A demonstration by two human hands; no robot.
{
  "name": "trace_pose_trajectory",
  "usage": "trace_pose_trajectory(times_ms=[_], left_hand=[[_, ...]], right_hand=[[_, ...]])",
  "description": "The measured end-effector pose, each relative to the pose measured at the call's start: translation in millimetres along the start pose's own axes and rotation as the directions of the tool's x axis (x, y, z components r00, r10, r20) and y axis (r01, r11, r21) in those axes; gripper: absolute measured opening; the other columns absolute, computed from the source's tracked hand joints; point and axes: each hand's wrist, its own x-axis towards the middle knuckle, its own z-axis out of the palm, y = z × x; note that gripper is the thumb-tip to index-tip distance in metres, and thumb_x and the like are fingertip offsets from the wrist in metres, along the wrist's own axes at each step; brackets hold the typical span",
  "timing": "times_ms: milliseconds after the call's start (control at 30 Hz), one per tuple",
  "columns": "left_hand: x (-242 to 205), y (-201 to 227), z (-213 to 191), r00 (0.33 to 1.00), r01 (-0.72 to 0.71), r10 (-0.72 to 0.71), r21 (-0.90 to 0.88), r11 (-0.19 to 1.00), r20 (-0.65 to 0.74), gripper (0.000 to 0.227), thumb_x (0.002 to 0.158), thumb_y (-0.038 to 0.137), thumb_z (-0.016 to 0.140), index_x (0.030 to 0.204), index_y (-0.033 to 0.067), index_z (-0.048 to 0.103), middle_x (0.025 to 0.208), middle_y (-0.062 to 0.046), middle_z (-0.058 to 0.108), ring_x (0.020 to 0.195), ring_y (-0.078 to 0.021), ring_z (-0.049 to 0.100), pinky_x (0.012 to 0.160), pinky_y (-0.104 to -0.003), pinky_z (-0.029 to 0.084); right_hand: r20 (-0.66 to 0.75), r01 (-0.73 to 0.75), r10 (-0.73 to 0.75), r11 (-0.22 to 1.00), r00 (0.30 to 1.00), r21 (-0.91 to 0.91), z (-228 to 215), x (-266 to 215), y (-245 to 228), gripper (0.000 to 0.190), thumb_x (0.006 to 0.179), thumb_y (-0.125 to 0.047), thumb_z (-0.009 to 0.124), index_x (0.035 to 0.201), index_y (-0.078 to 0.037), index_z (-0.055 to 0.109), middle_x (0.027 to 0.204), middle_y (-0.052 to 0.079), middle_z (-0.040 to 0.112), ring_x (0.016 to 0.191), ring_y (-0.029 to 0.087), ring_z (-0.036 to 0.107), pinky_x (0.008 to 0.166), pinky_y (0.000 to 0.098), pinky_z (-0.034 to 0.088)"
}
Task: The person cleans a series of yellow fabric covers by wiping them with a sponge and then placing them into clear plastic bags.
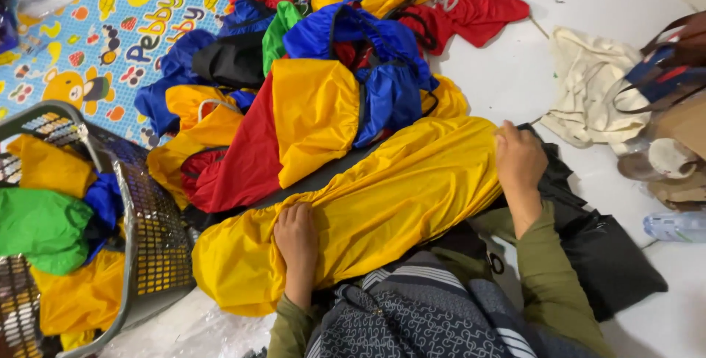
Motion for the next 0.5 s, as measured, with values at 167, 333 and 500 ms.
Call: trace_pose_trajectory(times_ms=[167, 333, 500], left_hand=[[-4.2, 72.5, -25.2, 0.978, -0.196, 0.189, -0.066, 0.978, -0.093, 0.043, 0.096, 0.021, 0.063, 0.139, 0.0175, 0.063, 0.137, -0.008, 0.066, 0.134, -0.0331, 0.057, 0.104, -0.042, 0.047], [-20.6, 94.7, -19.8, 0.909, -0.322, 0.393, -0.369, 0.872, 0.136, 0.069, 0.096, 0.038, 0.061, 0.157, 0.0097, 0.044, 0.154, -0.019, 0.051, 0.144, -0.041, 0.045, 0.115, -0.049, 0.038], [-22.9, 72.4, -20.3, 0.883, -0.169, 0.266, -0.269, 0.948, 0.385, 0.073, 0.103, 0.057, 0.046, 0.163, 0.016, 0.034, 0.166, -0.014, 0.034, 0.154, -0.0363, 0.025, 0.125, -0.05, 0.014]], right_hand=[[-0.02, 0.085, -0.086, 0.868, 0.996, 0.49, -74.0, -20.6, -95.0, 0.031, 0.097, -0.041, 0.07, 0.121, -0.021, 0.074, 0.095, 0.004, 0.072, 0.091, 0.027, 0.072, 0.079, 0.0361, 0.058], [0.087, 0.322, -0.649, 0.484, 0.756, 0.814, -111.2, -82.9, -159.8, 0.024, 0.089, -0.03, 0.075, 0.112, -0.029, 0.073, 0.084, -0.007, 0.07, 0.08, 0.017, 0.072, 0.074, 0.0297, 0.06], [0.278, -0.011, -0.04, 0.984, 0.96, 0.18, -17.9, -35.5, -42.9, 0.016, 0.1, -0.045, 0.059, 0.108, -0.039, 0.072, 0.089, -0.007, 0.067, 0.092, 0.022, 0.072, 0.079, 0.0389, 0.059]])
